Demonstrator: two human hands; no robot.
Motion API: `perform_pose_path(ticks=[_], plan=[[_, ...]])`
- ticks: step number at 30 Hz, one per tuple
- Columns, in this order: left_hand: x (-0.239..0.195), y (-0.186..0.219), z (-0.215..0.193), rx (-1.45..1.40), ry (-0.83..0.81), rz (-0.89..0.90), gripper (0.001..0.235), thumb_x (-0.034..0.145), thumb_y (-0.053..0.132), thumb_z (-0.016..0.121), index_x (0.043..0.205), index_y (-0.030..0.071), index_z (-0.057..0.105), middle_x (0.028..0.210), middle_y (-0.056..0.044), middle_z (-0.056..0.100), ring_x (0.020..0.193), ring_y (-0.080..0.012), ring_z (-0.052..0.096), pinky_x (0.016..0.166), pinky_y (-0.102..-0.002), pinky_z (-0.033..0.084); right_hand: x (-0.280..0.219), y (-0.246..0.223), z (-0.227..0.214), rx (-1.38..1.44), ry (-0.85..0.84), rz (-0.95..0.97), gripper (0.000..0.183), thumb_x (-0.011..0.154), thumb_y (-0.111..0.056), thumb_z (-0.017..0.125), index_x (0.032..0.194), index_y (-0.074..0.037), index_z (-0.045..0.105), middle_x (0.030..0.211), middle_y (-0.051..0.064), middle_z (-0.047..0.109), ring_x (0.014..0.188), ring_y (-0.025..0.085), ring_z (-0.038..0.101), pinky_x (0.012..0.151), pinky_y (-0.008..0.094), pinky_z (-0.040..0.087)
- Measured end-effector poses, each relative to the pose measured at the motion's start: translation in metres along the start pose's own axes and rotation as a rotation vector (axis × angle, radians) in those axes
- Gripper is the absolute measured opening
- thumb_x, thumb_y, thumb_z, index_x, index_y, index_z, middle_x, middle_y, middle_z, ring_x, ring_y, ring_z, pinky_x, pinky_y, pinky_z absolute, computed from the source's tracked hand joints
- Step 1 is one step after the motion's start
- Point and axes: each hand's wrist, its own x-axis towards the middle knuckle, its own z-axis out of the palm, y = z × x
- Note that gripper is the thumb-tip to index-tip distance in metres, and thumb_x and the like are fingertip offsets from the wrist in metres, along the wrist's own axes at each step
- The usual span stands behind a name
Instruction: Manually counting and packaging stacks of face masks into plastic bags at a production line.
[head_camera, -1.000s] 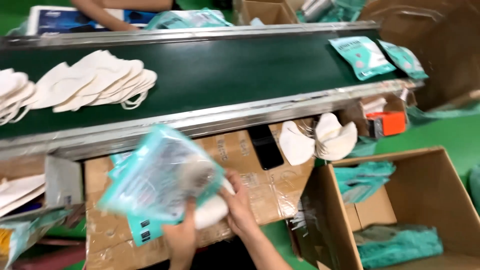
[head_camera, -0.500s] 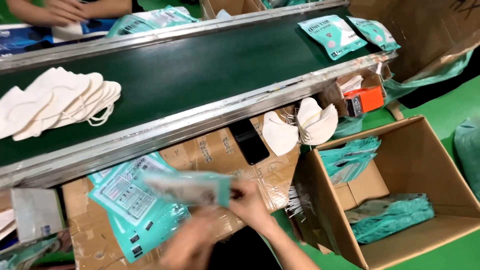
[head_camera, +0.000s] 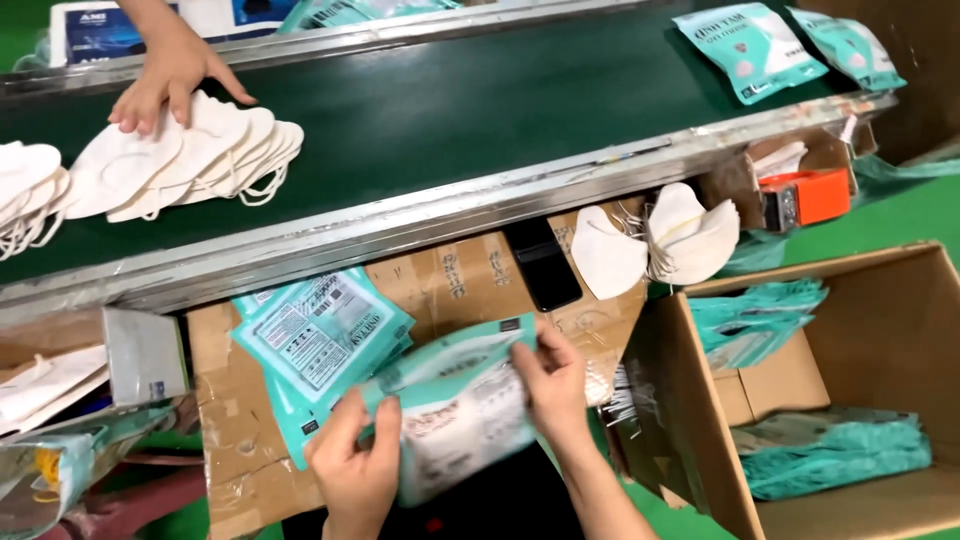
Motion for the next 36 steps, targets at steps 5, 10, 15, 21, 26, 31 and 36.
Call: perform_pose_path(ticks=[5, 10, 15, 21, 26, 31, 36], plan=[[-0.004, 0.011, 0.003, 0.002, -0.105, 0.108, 0.008, 0.083, 0.000, 0.074, 0.089, -0.005, 0.073, 0.072, -0.011, 0.070, 0.062, -0.0175, 0.068, 0.062, -0.029, 0.053, -0.004, 0.009, -0.009, 0.171, 0.043, 0.016, 0.008, 0.098, -0.007, 0.070, 0.097, -0.001, 0.064, 0.090, 0.003, 0.066, 0.079, 0.008, 0.060, 0.071, 0.024, 0.049], [0.007, 0.027, 0.011, -0.176, -0.173, 0.203, 0.010, 0.083, -0.003, 0.072, 0.092, -0.008, 0.070, 0.089, -0.013, 0.075, 0.083, -0.0222, 0.073, 0.077, -0.031, 0.056, -0.010, 0.001, 0.005, 0.067, -0.035, 0.065, 0.012, 0.090, -0.014, 0.073, 0.092, -0.003, 0.067, 0.087, 0.003, 0.065, 0.077, 0.011, 0.060, 0.070, 0.027, 0.049], [0.007, 0.033, 0.011, -0.201, -0.198, 0.187, 0.009, 0.081, -0.004, 0.072, 0.090, -0.007, 0.071, 0.088, -0.012, 0.076, 0.085, -0.0224, 0.073, 0.080, -0.032, 0.057, -0.010, 0.006, 0.001, 0.151, -0.124, 0.127, 0.013, 0.090, -0.013, 0.075, 0.092, -0.002, 0.068, 0.089, 0.007, 0.066, 0.079, 0.015, 0.062, 0.072, 0.030, 0.050], [0.012, 0.035, 0.020, -0.177, -0.288, 0.129, 0.010, 0.084, 0.001, 0.075, 0.093, -0.002, 0.074, 0.094, -0.013, 0.079, 0.090, -0.0255, 0.075, 0.083, -0.033, 0.058, 0.003, -0.022, 0.010, -0.048, -0.194, 0.150, 0.015, 0.080, -0.002, 0.078, 0.091, -0.001, 0.068, 0.090, 0.006, 0.067, 0.081, 0.012, 0.063, 0.072, 0.029, 0.051], [0.063, 0.054, 0.037, 0.065, -0.219, 0.315, 0.065, 0.080, 0.008, 0.075, 0.140, 0.003, 0.053, 0.135, -0.018, 0.060, 0.126, -0.0355, 0.058, 0.104, -0.043, 0.047, 0.076, -0.116, -0.016, -0.622, 0.299, -0.905, 0.015, 0.091, 0.005, 0.078, 0.097, -0.004, 0.067, 0.096, 0.005, 0.065, 0.085, 0.018, 0.062, 0.078, 0.030, 0.050], [0.138, 0.067, 0.091, 0.180, -0.285, 0.589, 0.066, 0.086, 0.013, 0.075, 0.145, 0.001, 0.049, 0.151, -0.018, 0.050, 0.139, -0.0394, 0.046, 0.114, -0.047, 0.039, 0.164, -0.182, -0.036, -1.029, 0.218, -1.130, 0.031, 0.082, -0.002, 0.081, 0.110, -0.003, 0.067, 0.108, 0.013, 0.065, 0.099, 0.033, 0.063, 0.087, 0.040, 0.050], [0.218, 0.068, 0.157, 0.372, -0.294, 0.702, 0.080, 0.080, 0.033, 0.077, 0.144, -0.002, 0.043, 0.154, -0.022, 0.040, 0.141, -0.0452, 0.033, 0.113, -0.056, 0.027, 0.255, -0.183, -0.069, -1.228, -0.011, -0.942, 0.033, 0.083, -0.017, 0.080, 0.112, -0.006, 0.067, 0.111, 0.013, 0.069, 0.102, 0.035, 0.066, 0.085, 0.043, 0.052]])
